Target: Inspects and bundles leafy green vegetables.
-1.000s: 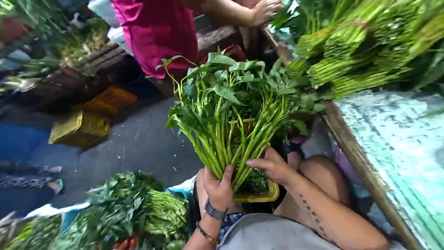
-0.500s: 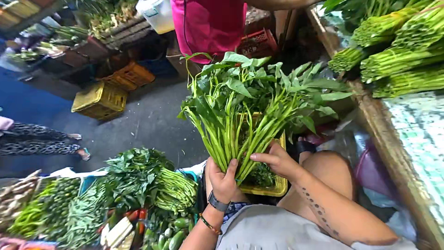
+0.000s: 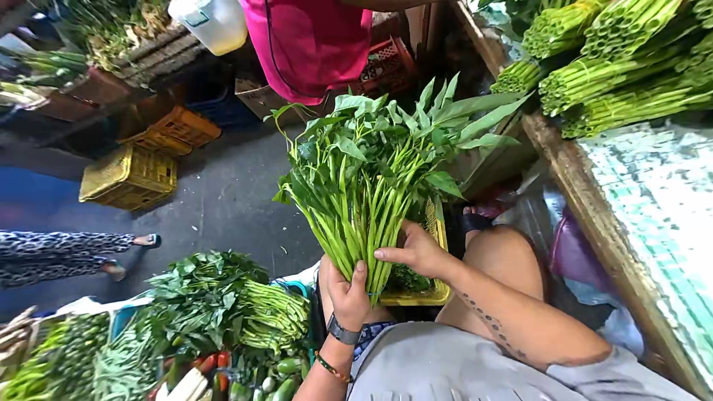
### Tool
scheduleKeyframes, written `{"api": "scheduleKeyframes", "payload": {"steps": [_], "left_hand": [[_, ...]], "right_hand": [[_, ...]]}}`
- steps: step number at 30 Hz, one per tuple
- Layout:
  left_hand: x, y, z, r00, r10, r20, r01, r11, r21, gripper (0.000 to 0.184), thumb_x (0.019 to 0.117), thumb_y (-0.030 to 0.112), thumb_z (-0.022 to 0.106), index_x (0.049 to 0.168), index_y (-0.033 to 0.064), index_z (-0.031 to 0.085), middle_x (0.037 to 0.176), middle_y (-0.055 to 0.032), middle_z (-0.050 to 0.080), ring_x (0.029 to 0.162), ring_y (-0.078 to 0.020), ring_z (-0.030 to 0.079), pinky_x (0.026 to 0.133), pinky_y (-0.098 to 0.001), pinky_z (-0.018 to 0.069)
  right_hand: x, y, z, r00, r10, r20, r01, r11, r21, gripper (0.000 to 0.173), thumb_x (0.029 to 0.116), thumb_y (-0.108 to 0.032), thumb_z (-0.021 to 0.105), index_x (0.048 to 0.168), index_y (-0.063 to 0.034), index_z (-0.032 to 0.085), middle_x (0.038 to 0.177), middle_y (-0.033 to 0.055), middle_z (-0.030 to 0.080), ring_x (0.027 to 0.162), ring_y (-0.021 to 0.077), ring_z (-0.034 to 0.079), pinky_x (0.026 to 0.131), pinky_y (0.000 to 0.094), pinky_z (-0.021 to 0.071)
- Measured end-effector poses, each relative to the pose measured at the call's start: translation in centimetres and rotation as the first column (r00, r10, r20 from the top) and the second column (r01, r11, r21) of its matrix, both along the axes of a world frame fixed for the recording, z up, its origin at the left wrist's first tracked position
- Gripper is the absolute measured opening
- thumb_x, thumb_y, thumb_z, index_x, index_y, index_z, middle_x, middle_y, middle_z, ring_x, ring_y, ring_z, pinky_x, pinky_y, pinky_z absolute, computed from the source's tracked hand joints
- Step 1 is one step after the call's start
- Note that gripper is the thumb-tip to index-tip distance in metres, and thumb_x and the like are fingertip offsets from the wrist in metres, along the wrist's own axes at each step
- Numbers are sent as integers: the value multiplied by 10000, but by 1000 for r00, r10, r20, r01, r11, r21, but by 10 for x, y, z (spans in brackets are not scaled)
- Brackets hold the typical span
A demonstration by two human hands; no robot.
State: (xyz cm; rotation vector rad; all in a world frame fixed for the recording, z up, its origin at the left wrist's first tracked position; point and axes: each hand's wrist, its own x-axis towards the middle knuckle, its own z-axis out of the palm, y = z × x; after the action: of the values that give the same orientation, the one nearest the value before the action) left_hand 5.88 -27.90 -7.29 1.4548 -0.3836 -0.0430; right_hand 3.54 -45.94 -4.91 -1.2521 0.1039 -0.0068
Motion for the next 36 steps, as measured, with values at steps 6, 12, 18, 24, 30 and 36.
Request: {"api": "scheduleKeyframes", "payload": {"steps": [6, 12, 18, 24, 30, 36], "left_hand": [[-5, -1, 3, 977, -89, -191, 114, 986, 123, 872, 683, 200, 927, 1336, -96, 431, 1085, -119, 701, 966, -161, 720, 869, -341, 630], [-8, -2, -3, 958, -99, -269, 125, 989, 81, 762, 740, 186, 869, 1313, -87, 446, 1008, -122, 701, 842, -183, 728, 752, -354, 646], [-2, 1, 3, 926, -99, -364, 129, 990, 58, 716, 754, 165, 848, 1289, -78, 439, 907, -123, 702, 705, -210, 719, 635, -369, 645], [4, 10, 5, 805, -235, -545, 171, 971, -167, 755, 766, 363, 874, 1254, -32, 456, 778, -126, 687, 587, -203, 683, 550, -352, 610], [51, 24, 5, 807, -55, -587, 252, 932, 259, 463, 916, 240, 707, 1233, -54, 541, 866, -134, 710, 691, -220, 715, 641, -392, 638], [77, 32, 64, 752, -249, -611, 604, 633, 485, 530, 844, 147, 814, 1281, -5, 555, 999, -135, 726, 768, -225, 732, 704, -397, 647]], "right_hand": [[0, -4, -3, 995, 31, -98, -76, 861, -502, 671, 891, -574, 728, 1319, -69, 621, 1141, 44, 728, 1092, 82, 682, 999, 340, 562], [-2, -10, -5, 989, 43, -144, -132, 708, -694, 788, 888, -784, 540, 1130, -50, 694, 955, 106, 720, 968, 237, 703, 876, 510, 562], [-9, -12, -13, 931, -238, 277, 363, 680, -637, 422, 1000, -447, 630, 762, -100, 661, 613, -29, 575, 556, 54, 551, 529, 275, 482], [-9, -13, -16, 799, -245, 549, 544, 685, -485, 264, 975, -222, 674, 783, -40, 674, 694, -2, 651, 622, 20, 605, 587, 208, 544], [-8, -1, -28, 922, 331, 200, 18, 481, -877, 315, 1008, -349, 626, 1253, -163, 694, 1186, 61, 697, 1155, 225, 645, 1010, 429, 529], [21, 2, -15, 886, 374, 274, 239, 138, -961, 1014, 686, -213, 936, 1562, -320, 438, 1674, 144, 284, 1553, 373, 239, 1241, 632, 217]]}}
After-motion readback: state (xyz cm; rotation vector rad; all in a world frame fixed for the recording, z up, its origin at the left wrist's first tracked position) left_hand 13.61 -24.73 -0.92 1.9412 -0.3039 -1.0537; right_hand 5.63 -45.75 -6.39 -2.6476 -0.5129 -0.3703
